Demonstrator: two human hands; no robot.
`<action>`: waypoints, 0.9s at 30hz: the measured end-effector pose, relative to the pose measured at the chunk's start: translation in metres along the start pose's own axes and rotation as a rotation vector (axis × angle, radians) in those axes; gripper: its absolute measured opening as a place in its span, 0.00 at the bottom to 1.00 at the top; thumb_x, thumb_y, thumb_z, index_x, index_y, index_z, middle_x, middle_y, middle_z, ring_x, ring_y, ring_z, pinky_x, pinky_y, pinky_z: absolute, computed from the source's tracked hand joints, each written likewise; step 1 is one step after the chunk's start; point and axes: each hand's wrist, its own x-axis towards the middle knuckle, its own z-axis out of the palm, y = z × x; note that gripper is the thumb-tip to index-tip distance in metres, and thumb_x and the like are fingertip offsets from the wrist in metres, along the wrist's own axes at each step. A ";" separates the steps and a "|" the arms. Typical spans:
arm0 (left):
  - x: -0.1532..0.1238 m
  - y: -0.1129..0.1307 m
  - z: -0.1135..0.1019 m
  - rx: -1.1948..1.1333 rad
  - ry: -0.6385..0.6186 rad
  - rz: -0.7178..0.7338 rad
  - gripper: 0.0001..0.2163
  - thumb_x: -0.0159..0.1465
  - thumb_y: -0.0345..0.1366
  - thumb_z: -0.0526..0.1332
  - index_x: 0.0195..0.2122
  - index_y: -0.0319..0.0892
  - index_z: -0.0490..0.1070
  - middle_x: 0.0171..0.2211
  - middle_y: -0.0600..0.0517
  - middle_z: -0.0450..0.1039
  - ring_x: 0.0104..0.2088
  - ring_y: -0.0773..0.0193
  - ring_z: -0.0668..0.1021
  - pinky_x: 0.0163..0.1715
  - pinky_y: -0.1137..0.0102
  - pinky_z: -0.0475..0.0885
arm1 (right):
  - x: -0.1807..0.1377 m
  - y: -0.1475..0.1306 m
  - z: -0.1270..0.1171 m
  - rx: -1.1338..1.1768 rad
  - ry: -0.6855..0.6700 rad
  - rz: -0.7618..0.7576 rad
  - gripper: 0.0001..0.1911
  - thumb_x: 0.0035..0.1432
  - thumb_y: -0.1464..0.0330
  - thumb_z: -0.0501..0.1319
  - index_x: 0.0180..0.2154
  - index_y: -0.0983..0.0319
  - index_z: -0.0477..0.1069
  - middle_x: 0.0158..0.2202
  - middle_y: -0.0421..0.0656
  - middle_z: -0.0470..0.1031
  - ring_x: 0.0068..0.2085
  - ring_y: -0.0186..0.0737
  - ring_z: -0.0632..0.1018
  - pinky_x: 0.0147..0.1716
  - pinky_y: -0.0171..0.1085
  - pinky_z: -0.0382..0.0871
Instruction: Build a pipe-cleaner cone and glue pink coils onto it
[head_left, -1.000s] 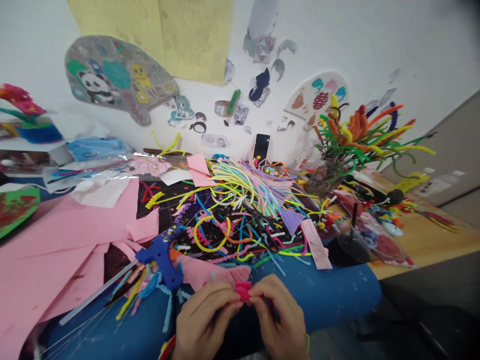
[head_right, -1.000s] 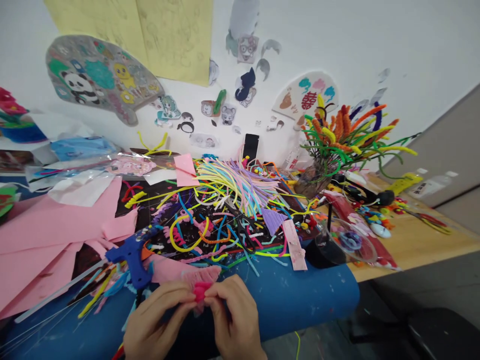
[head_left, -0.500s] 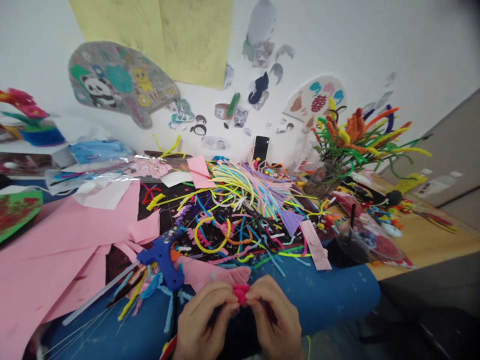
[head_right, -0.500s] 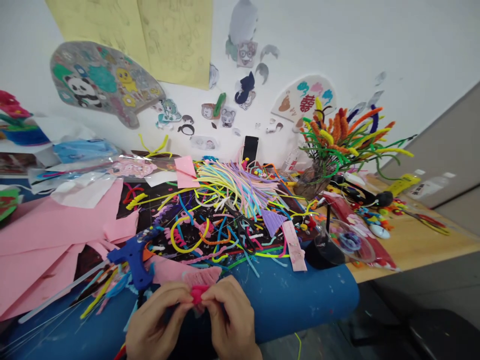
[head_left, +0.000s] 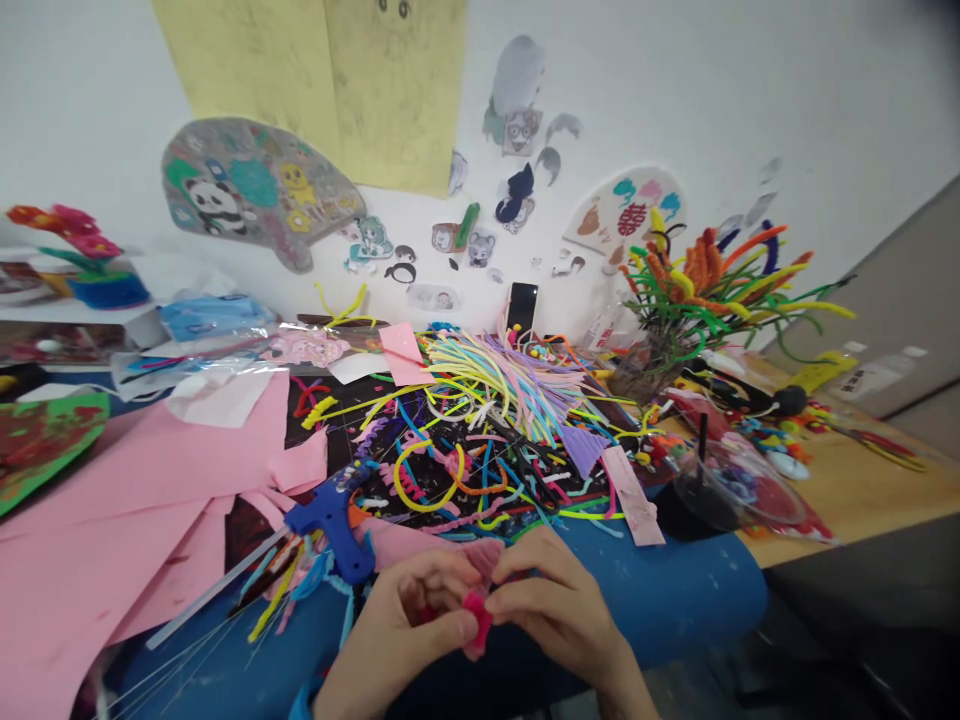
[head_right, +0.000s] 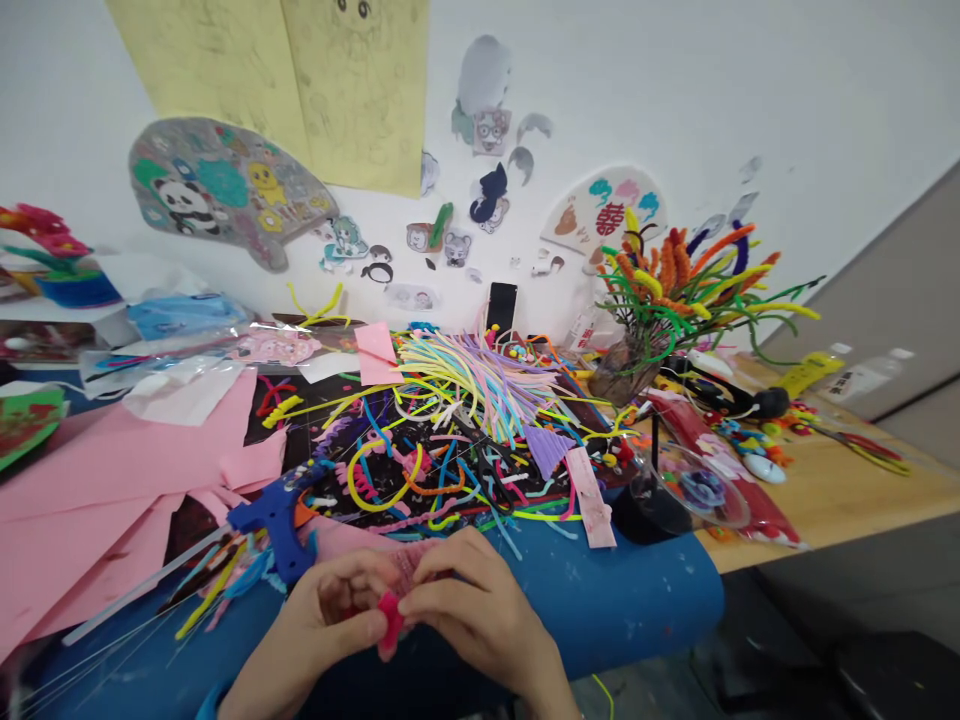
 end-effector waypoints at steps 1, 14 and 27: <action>0.000 0.000 0.000 -0.009 -0.011 -0.010 0.12 0.53 0.37 0.73 0.34 0.39 0.74 0.25 0.53 0.77 0.23 0.69 0.77 0.27 0.75 0.71 | 0.000 0.001 -0.001 0.008 -0.001 0.005 0.09 0.68 0.65 0.57 0.38 0.60 0.74 0.33 0.42 0.77 0.36 0.35 0.76 0.35 0.35 0.70; 0.001 0.003 0.005 0.100 -0.038 -0.129 0.13 0.52 0.42 0.73 0.26 0.38 0.74 0.21 0.53 0.75 0.23 0.69 0.75 0.28 0.74 0.69 | -0.003 0.001 -0.005 -0.032 -0.084 -0.002 0.06 0.67 0.71 0.58 0.43 0.61 0.73 0.34 0.43 0.78 0.36 0.36 0.77 0.37 0.37 0.73; 0.004 -0.008 0.004 -0.017 0.206 0.047 0.09 0.53 0.38 0.72 0.25 0.38 0.77 0.20 0.53 0.75 0.21 0.69 0.76 0.26 0.76 0.70 | -0.019 -0.028 0.047 -0.086 0.301 0.307 0.13 0.60 0.82 0.61 0.43 0.61 0.73 0.31 0.41 0.78 0.31 0.34 0.78 0.33 0.32 0.73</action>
